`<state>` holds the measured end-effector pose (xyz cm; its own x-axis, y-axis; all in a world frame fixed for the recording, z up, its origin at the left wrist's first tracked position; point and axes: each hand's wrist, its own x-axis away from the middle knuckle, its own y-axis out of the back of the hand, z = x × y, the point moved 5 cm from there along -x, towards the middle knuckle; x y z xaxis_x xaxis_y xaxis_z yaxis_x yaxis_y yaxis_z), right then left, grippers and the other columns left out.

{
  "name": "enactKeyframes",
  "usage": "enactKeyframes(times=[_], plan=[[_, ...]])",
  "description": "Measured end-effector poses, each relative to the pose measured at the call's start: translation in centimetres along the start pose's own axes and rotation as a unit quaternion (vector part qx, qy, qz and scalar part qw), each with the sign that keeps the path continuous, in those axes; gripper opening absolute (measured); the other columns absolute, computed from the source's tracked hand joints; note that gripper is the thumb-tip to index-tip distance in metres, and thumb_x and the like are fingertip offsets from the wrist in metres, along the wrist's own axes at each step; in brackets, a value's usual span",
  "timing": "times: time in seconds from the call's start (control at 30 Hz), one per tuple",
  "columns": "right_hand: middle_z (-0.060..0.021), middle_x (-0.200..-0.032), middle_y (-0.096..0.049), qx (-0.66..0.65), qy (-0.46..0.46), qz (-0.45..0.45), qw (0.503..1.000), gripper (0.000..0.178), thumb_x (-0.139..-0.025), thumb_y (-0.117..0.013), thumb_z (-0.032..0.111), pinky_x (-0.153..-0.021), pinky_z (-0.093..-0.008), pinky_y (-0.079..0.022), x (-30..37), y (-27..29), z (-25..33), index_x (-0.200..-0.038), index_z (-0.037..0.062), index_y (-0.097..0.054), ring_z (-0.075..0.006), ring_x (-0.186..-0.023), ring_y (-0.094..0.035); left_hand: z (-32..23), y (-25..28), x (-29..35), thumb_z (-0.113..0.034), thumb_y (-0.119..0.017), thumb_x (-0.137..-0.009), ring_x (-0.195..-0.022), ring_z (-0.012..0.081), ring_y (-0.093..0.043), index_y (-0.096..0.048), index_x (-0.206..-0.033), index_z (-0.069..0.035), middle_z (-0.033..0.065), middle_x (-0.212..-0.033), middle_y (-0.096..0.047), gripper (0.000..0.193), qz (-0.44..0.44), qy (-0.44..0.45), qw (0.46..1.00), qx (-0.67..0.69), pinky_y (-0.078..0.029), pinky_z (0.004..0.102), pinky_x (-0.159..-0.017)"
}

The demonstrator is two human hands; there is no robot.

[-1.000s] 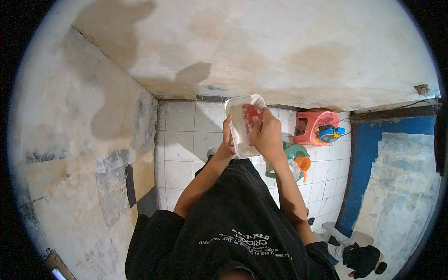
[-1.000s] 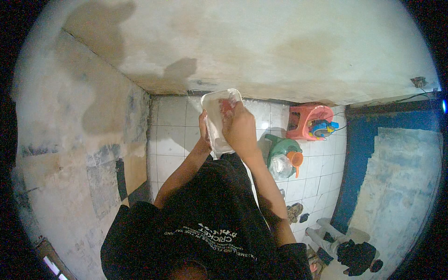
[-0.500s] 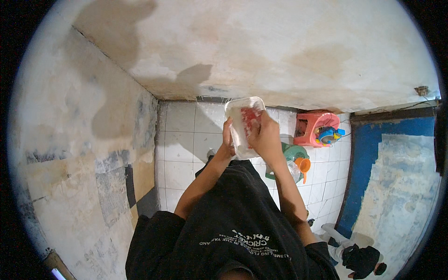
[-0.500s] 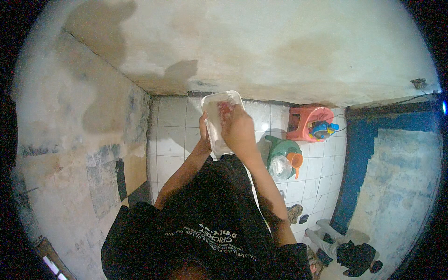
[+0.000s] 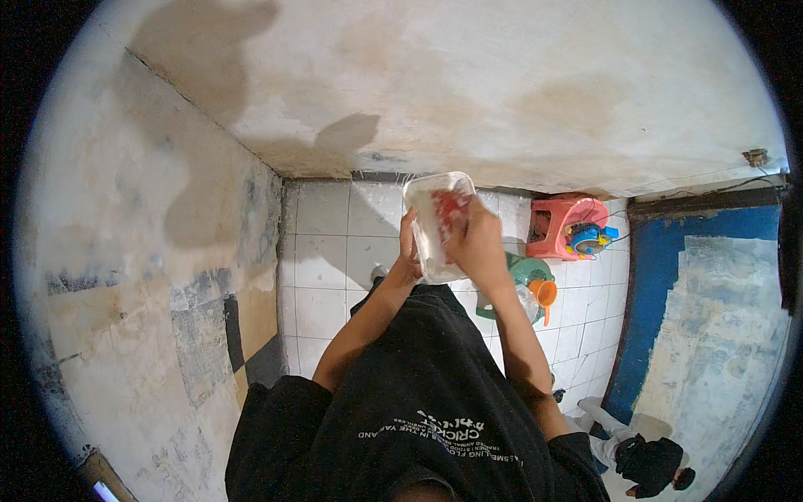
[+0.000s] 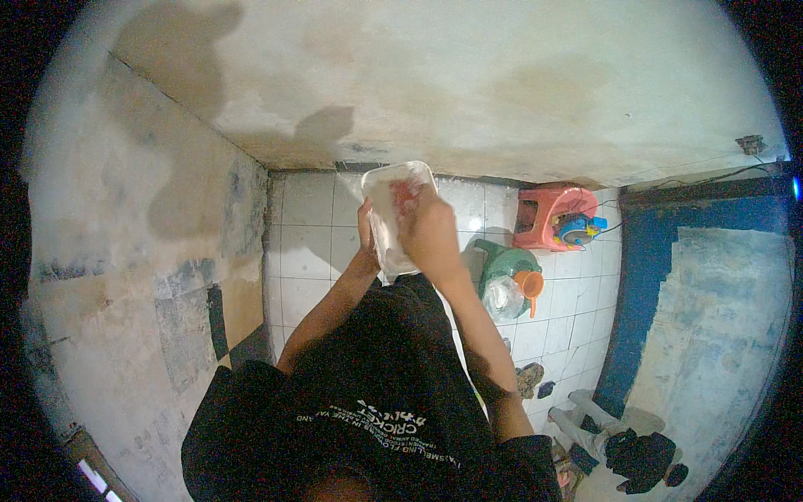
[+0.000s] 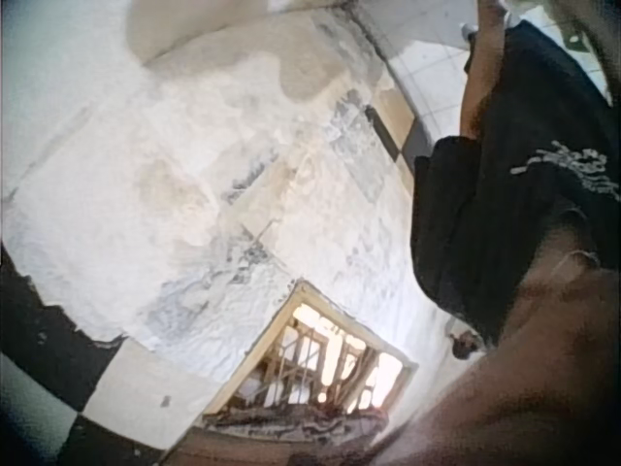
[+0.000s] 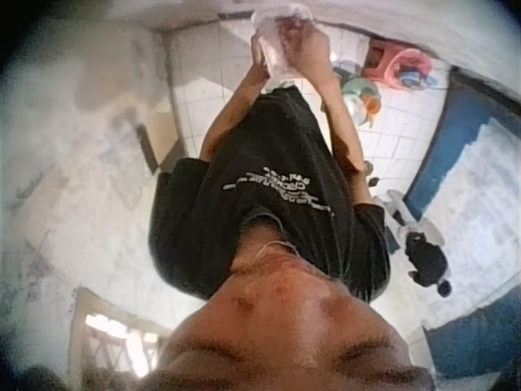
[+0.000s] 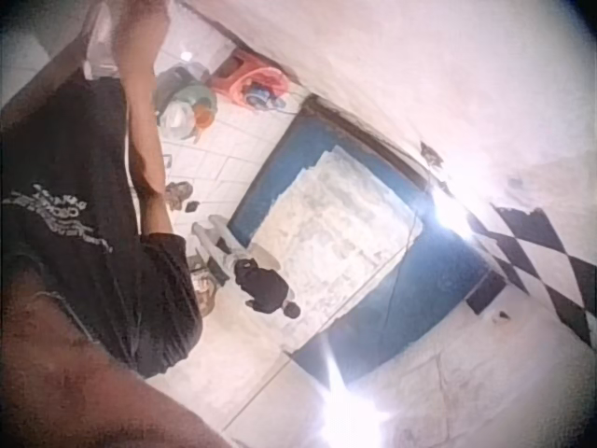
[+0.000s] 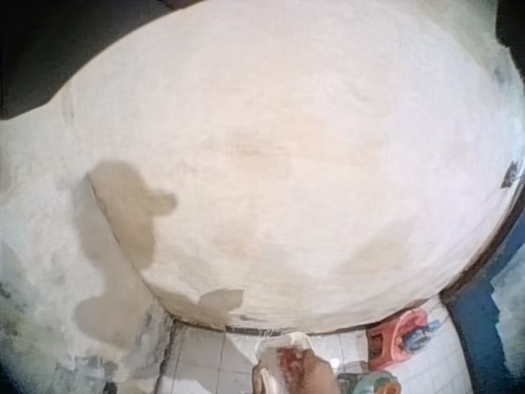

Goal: The person uses a scraper to mix a white substance in a plastic container and applies it to a damaged wall surface.

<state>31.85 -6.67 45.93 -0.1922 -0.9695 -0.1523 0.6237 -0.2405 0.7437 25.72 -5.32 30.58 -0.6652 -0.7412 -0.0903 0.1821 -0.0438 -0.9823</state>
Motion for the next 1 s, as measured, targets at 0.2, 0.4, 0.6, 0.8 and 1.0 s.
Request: enactKeyframes(times=[0.2,0.4,0.6,0.8,1.0], plan=[[-0.0305,-0.073,-0.058,-0.022,-0.005,0.000,1.000,0.012,-0.079,-0.055,0.000,-0.061,-0.0496,-0.046,0.6,-0.8,-0.9,-0.087,-0.0074,-0.051,-0.0493,-0.072,-0.058,0.2,-0.9,0.2,-0.048,-0.041,-0.089,-0.122,0.0279,-0.047,-0.038,-0.136,-0.004,0.0140,-0.133,-0.048,0.065,-0.078,-0.017,0.990,-0.118,-0.033,0.0428,-0.107],[-0.0304,-0.074,-0.059,-0.007,0.007,-0.017,1.000,0.009,-0.079,-0.054,-0.002,-0.061,-0.0486,-0.046,0.4,-0.9,-0.9,-0.085,-0.0074,-0.051,-0.0489,-0.073,-0.058,0.3,-1.1,-0.3,-0.051,-0.043,-0.089,-0.119,0.0288,-0.048,-0.039,-0.135,-0.005,0.0137,-0.129,-0.050,0.065,-0.090,-0.012,0.988,-0.123,-0.035,0.0440,-0.105],[-0.0315,-0.074,-0.057,-0.006,-0.032,-0.016,0.999,0.011,-0.078,-0.056,0.000,-0.062,-0.0496,-0.046,-0.1,-0.3,-2.1,-0.083,-0.0070,-0.050,-0.0492,-0.073,-0.058,0.4,-1.5,-0.5,-0.050,-0.042,-0.089,-0.115,0.0276,-0.053,-0.040,-0.136,-0.007,0.0132,-0.129,-0.052,0.064,-0.086,-0.013,0.991,-0.106,-0.041,0.0425,-0.100],[-0.0315,-0.075,-0.060,0.003,-0.017,-0.014,1.000,0.016,-0.078,-0.058,0.001,-0.064,-0.0504,-0.049,-0.5,0.9,-0.3,-0.088,-0.0084,-0.050,-0.0480,-0.073,-0.060,0.5,-1.1,-0.2,-0.051,-0.042,-0.089,-0.118,0.0279,-0.049,-0.040,-0.135,-0.006,0.0132,-0.129,-0.050,0.064,-0.103,-0.018,0.989,-0.101,-0.035,0.0434,-0.105],[-0.0296,-0.078,-0.061,0.013,-0.019,0.021,1.000,0.018,-0.077,-0.059,0.002,-0.063,-0.0493,-0.049,0.2,0.0,-0.6,-0.090,-0.0076,-0.052,-0.0466,-0.075,-0.061,0.5,0.0,-0.1,-0.051,-0.042,-0.088,-0.120,0.0273,-0.048,-0.038,-0.137,-0.006,0.0128,-0.132,-0.049,0.066,-0.091,-0.008,0.990,-0.110,-0.035,0.0426,-0.105]])
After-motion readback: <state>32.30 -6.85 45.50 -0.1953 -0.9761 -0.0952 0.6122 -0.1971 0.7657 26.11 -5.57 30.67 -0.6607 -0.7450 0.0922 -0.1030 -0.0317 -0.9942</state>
